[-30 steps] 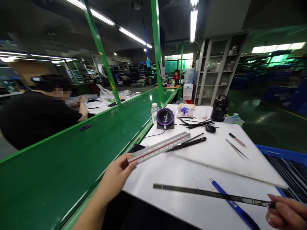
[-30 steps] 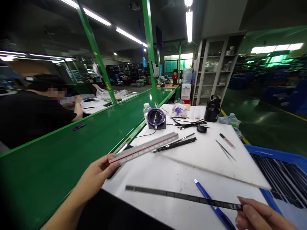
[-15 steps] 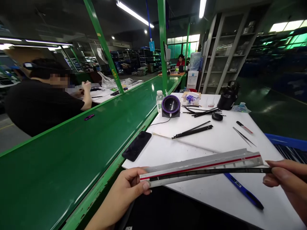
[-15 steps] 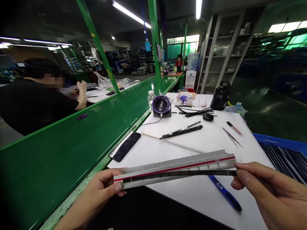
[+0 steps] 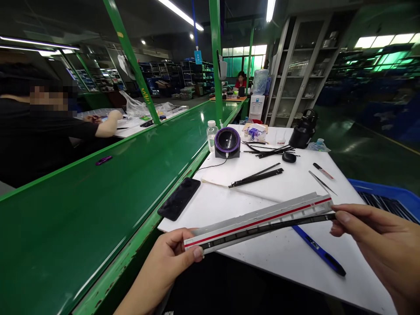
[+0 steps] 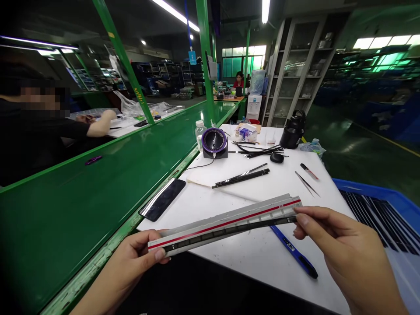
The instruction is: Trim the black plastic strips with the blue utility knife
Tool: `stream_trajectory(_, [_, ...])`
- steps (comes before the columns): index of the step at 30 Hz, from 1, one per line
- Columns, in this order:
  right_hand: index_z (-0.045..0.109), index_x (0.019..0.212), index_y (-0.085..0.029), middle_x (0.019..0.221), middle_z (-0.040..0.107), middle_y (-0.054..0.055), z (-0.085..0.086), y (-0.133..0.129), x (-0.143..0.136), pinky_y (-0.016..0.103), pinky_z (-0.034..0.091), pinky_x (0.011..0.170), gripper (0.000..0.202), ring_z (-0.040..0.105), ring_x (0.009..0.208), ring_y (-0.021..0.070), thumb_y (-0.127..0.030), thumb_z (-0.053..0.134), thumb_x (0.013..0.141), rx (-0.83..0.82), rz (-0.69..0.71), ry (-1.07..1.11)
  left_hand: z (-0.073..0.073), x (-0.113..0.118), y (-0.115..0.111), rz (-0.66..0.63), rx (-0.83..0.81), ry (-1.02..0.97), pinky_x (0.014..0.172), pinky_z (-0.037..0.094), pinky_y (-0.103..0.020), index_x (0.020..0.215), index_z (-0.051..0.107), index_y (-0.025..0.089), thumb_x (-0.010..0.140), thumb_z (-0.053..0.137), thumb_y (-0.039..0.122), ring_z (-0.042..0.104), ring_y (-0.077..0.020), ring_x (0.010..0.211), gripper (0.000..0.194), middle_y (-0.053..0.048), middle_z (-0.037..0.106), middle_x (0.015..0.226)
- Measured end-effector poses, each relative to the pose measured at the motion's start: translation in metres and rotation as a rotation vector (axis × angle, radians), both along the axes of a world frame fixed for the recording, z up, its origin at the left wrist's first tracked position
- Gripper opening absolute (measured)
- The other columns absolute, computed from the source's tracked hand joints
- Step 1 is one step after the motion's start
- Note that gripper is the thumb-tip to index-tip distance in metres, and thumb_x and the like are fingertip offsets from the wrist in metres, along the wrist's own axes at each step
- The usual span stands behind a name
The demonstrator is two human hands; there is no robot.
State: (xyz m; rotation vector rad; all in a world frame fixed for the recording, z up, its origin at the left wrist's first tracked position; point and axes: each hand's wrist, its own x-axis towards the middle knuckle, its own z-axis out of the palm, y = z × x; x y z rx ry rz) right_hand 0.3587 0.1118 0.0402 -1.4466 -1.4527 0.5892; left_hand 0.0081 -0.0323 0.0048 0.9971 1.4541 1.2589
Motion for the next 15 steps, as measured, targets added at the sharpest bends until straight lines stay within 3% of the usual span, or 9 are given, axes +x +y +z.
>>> stream_trajectory(3, [0.080, 0.080, -0.024, 0.072, 0.071, 0.007, 0.003, 0.002, -0.001, 0.036, 0.052, 0.064, 0.027, 0.067, 0.069, 0.0253, -0.051, 0.073, 0.076, -0.038, 0.063, -0.031, -0.005, 0.001, 0.002, 0.016, -0.009, -0.036, 0.067, 0.047, -0.026, 0.071, 0.066, 0.020, 0.076, 0.080, 0.043, 0.060, -0.0165, 0.069, 0.028, -0.001, 0.069, 0.072])
stream_trajectory(6, [0.078, 0.105, -0.026, 0.080, 0.067, 0.004, -0.004, 0.006, -0.007, 0.039, 0.049, 0.078, 0.038, 0.063, 0.073, 0.0229, -0.051, 0.075, 0.077, 0.192, -0.015, -0.115, -0.010, 0.011, 0.006, 0.053, -0.017, -0.086, 0.068, 0.049, -0.026, 0.070, 0.067, 0.019, 0.076, 0.080, 0.047, 0.062, -0.0172, 0.072, 0.031, -0.003, 0.072, 0.073])
stream_trajectory(8, [0.067, 0.127, -0.028, 0.086, 0.059, 0.001, -0.011, 0.003, -0.018, 0.038, 0.048, 0.083, 0.053, 0.058, 0.076, 0.0200, -0.047, 0.077, 0.079, 0.273, -0.056, -0.020, -0.014, 0.023, 0.010, 0.113, -0.037, -0.148, 0.071, 0.052, -0.027, 0.072, 0.070, 0.019, 0.075, 0.080, 0.048, 0.065, -0.0190, 0.076, 0.031, -0.004, 0.074, 0.077])
stream_trajectory(10, [0.054, 0.140, -0.031, 0.092, 0.052, -0.001, -0.018, -0.007, -0.036, 0.034, 0.050, 0.074, 0.065, 0.056, 0.071, 0.0170, -0.048, 0.076, 0.081, 0.135, 0.012, 0.357, -0.019, 0.035, 0.014, 0.189, -0.067, -0.255, 0.074, 0.056, -0.029, 0.075, 0.073, 0.019, 0.070, 0.083, 0.051, 0.068, -0.0216, 0.081, 0.033, -0.005, 0.076, 0.081])
stream_trajectory(12, [0.055, 0.135, -0.027, 0.095, 0.055, 0.001, -0.027, -0.025, -0.063, 0.035, 0.051, 0.071, 0.061, 0.057, 0.072, 0.0178, -0.054, 0.072, 0.083, -0.122, 0.219, 0.713, -0.026, 0.048, 0.017, 0.244, -0.092, -0.348, 0.075, 0.058, -0.031, 0.076, 0.075, 0.020, 0.064, 0.086, 0.053, 0.070, -0.0238, 0.082, 0.038, -0.005, 0.077, 0.084])
stream_trajectory(15, [0.064, 0.122, -0.020, 0.105, 0.062, 0.008, -0.045, -0.055, -0.108, 0.037, 0.051, 0.079, 0.057, 0.060, 0.094, 0.0256, -0.052, 0.079, 0.078, -0.386, 0.551, 0.819, -0.036, 0.062, 0.020, 0.255, -0.120, -0.388, 0.077, 0.061, -0.034, 0.075, 0.076, 0.019, 0.056, 0.090, 0.053, 0.071, -0.0271, 0.085, 0.041, -0.007, 0.078, 0.085])
